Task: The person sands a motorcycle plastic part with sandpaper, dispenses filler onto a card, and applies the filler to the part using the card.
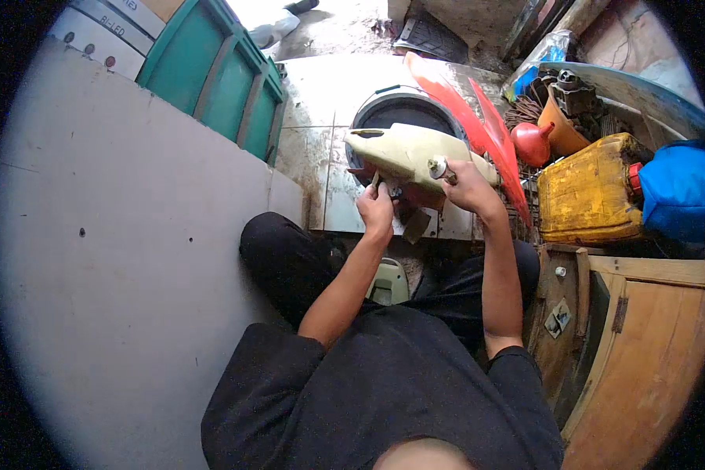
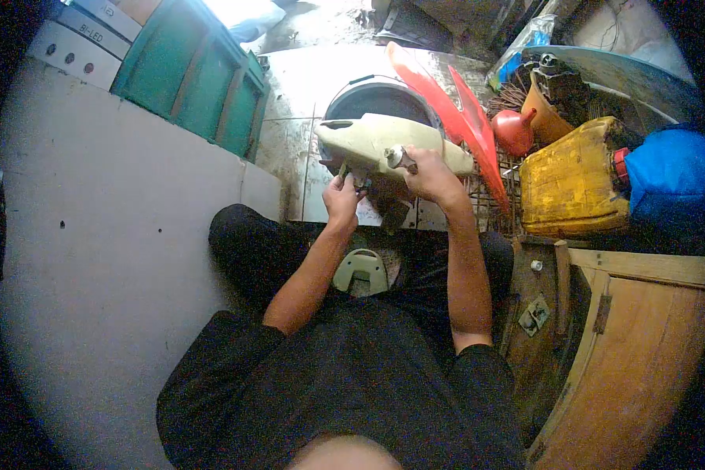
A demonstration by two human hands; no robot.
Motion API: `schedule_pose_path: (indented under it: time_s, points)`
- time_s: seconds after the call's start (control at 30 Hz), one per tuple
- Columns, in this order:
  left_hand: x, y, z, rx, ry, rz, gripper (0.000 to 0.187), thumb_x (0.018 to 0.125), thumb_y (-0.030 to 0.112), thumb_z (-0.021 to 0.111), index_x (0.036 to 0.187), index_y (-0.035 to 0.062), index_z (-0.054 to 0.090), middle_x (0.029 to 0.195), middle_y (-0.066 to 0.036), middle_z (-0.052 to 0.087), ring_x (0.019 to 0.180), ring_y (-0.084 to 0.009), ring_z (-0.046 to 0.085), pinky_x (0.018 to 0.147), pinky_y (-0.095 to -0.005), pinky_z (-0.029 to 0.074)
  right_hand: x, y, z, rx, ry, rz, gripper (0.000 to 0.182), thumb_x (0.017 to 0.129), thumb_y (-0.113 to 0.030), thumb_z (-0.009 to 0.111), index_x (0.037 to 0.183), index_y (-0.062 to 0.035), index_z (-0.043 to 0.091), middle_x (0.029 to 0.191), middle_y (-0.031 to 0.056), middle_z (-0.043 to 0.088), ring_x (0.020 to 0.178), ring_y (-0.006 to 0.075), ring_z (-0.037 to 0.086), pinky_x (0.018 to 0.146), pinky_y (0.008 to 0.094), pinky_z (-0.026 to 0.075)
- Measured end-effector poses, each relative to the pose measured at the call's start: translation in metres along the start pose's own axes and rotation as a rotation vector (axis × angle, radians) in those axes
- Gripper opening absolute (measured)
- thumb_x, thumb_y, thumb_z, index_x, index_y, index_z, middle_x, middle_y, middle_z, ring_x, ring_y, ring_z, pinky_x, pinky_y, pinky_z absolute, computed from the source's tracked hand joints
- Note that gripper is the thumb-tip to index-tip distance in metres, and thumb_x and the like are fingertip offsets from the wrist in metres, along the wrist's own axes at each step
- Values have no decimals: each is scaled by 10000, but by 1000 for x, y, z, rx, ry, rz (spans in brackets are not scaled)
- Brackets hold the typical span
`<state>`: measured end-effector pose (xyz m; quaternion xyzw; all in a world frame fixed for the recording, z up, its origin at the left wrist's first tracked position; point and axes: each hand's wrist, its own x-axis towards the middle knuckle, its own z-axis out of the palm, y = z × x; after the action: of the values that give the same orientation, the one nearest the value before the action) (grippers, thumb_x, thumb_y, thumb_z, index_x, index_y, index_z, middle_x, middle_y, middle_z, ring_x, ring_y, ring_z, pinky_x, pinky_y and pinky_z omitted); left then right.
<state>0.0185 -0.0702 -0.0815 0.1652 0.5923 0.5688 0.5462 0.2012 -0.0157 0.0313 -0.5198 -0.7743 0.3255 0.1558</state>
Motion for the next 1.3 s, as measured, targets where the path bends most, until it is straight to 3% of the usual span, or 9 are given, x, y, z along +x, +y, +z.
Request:
schedule_pose_path:
  time_s: [0.3, 0.57, 0.93, 1.0, 1.13, 1.3]
  points:
    - [7, -8, 3, -151, -22, -31, 146, 920, 116, 584, 1052, 62, 618, 898, -7, 635, 754, -105, 583, 632, -259, 485, 3, 11, 4, -31, -43, 45, 471, 735, -101, 685, 1173, 28, 572, 1095, 271, 598, 1063, 387, 567, 933, 414, 442]
    - [15, -14, 3, -170, -25, 25, 191, 891, 48, 608, 1068, -22, 622, 903, -51, 652, 735, -134, 603, 662, -280, 495, 3, 1, -1, 15, -40, 20, 416, 713, -87, 686, 1104, 27, 601, 1048, 252, 619, 1022, 388, 579, 898, 413, 460]
    - [5, -5, 8, -126, -20, 79, 198, 890, 23, 600, 1076, -31, 637, 947, -74, 671, 790, -137, 612, 717, -266, 487, 1, -5, -1, 16, 25, -67, 375, 699, -68, 650, 1065, 8, 620, 966, 241, 635, 922, 376, 618, 815, 422, 492]
    - [-2, 2, 10, -110, -26, 86, 207, 890, 28, 604, 1085, -31, 637, 961, -71, 672, 801, -131, 610, 733, -260, 481, -1, -13, -5, 73, 26, -46, 272, 755, -11, 613, 1024, 28, 625, 930, 248, 645, 879, 347, 644, 792, 382, 492]
    - [-15, 14, 15, -42, -51, 165, 212, 893, 38, 606, 1090, -32, 643, 982, -61, 674, 819, -111, 600, 756, -249, 466, -2, -7, 0, 11, 88, -101, 275, 752, -11, 616, 1024, 28, 623, 925, 242, 647, 881, 339, 642, 801, 376, 490]
    - [-29, 30, 20, -5, -95, 249, 188, 925, 57, 567, 1064, -40, 648, 948, -47, 676, 821, -94, 587, 763, -242, 463, 2, -1, 2, 2, 17, -55, 295, 752, -15, 621, 1045, 22, 620, 947, 243, 646, 894, 330, 639, 812, 371, 486]
